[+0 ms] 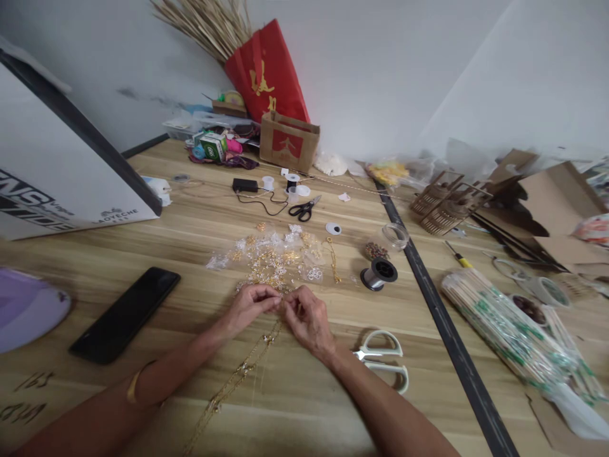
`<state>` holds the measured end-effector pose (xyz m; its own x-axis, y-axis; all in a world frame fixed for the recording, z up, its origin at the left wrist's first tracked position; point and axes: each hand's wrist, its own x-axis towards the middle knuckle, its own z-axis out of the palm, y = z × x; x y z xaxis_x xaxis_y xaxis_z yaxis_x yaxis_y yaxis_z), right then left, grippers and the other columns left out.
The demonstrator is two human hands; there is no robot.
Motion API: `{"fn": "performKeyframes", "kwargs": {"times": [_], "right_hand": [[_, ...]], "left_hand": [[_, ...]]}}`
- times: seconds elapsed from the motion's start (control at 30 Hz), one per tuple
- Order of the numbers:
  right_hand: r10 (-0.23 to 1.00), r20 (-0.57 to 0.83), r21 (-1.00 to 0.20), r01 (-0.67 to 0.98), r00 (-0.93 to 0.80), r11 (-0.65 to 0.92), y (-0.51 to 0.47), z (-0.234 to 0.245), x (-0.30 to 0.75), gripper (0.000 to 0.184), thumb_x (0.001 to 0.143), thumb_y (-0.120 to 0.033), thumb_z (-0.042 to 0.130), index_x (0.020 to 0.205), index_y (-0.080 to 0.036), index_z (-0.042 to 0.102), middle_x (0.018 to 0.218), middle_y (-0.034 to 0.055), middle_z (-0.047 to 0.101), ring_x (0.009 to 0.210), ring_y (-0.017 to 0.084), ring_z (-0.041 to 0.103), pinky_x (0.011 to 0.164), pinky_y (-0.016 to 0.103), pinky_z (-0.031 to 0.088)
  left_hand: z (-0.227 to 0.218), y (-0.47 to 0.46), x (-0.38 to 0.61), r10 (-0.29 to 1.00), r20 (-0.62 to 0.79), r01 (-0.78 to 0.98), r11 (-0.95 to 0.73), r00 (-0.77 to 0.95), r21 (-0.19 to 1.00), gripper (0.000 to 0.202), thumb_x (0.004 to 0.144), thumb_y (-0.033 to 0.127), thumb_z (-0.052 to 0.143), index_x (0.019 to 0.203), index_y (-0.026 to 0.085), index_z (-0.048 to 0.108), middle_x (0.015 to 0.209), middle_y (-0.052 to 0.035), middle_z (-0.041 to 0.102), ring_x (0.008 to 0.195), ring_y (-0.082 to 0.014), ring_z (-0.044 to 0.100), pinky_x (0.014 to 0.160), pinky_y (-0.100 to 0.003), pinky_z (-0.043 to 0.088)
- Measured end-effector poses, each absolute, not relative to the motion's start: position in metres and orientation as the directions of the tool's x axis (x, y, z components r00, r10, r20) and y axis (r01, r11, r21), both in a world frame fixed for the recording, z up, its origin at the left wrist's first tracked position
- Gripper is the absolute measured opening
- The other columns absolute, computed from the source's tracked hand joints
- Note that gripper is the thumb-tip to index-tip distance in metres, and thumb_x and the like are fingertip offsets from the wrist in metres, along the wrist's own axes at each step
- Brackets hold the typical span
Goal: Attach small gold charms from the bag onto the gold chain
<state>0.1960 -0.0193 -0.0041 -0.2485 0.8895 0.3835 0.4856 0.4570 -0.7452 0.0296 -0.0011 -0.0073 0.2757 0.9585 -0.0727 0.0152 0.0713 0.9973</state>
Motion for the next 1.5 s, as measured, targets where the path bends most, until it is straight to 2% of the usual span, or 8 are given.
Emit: {"fn": "performKeyframes", "kwargs": {"times": [0.6,0.77,1.13,1.5], "right_hand": [[0.902,0.36,-0.762,0.482,-0.237,0.432,-0.0185,-0.0064,0.1965,0.014,0.085,-0.025,0.051,0.075,-0.018,0.057,0.067,0.0024,0.056,0.058,0.012,0.05,0.053,0.024,0.041],[0.924,0.32,-0.814,0.438,-0.211,0.382,-0.0171,-0.0114,0.1968,0.013,0.085,-0.03,0.054,0.082,-0.018,0.059,0.068,0.002,0.058,0.057,0.012,0.051,0.051,0.023,0.042],[0.959,0.203,-0.903,0.341,-0.198,0.262,-0.0144,-0.0107,0.1985,0.017,0.081,-0.032,0.059,0.085,-0.016,0.062,0.065,0.0001,0.058,0.055,0.011,0.05,0.05,0.021,0.04],[0.958,0.168,-0.946,0.237,-0.232,0.223,-0.0132,-0.0072,0.1981,0.023,0.082,-0.038,0.058,0.087,-0.016,0.064,0.067,0.0021,0.06,0.059,0.013,0.05,0.052,0.023,0.04]], "left_hand": [[-0.0046,-0.0022,0.0296,0.957,-0.058,0.034,0.05,0.283,0.998,0.013,0.068,0.024,0.064,0.068,0.012,0.067,0.058,-0.0004,0.061,0.055,-0.0101,0.05,0.054,-0.021,0.04],[-0.004,-0.0021,0.0293,0.959,-0.064,0.036,0.056,0.277,0.998,0.012,0.068,0.023,0.064,0.07,0.012,0.068,0.06,-0.0012,0.063,0.055,-0.0107,0.052,0.054,-0.022,0.041],[-0.0089,-0.0012,0.029,0.951,-0.085,0.009,0.086,0.297,0.996,0.014,0.068,0.023,0.066,0.075,0.013,0.071,0.063,-0.002,0.066,0.057,-0.011,0.054,0.056,-0.022,0.042],[-0.0075,-0.0015,0.0289,0.949,-0.083,0.016,0.082,0.304,0.997,0.014,0.069,0.025,0.066,0.074,0.014,0.071,0.061,-0.001,0.064,0.057,-0.0115,0.054,0.057,-0.023,0.043]]}}
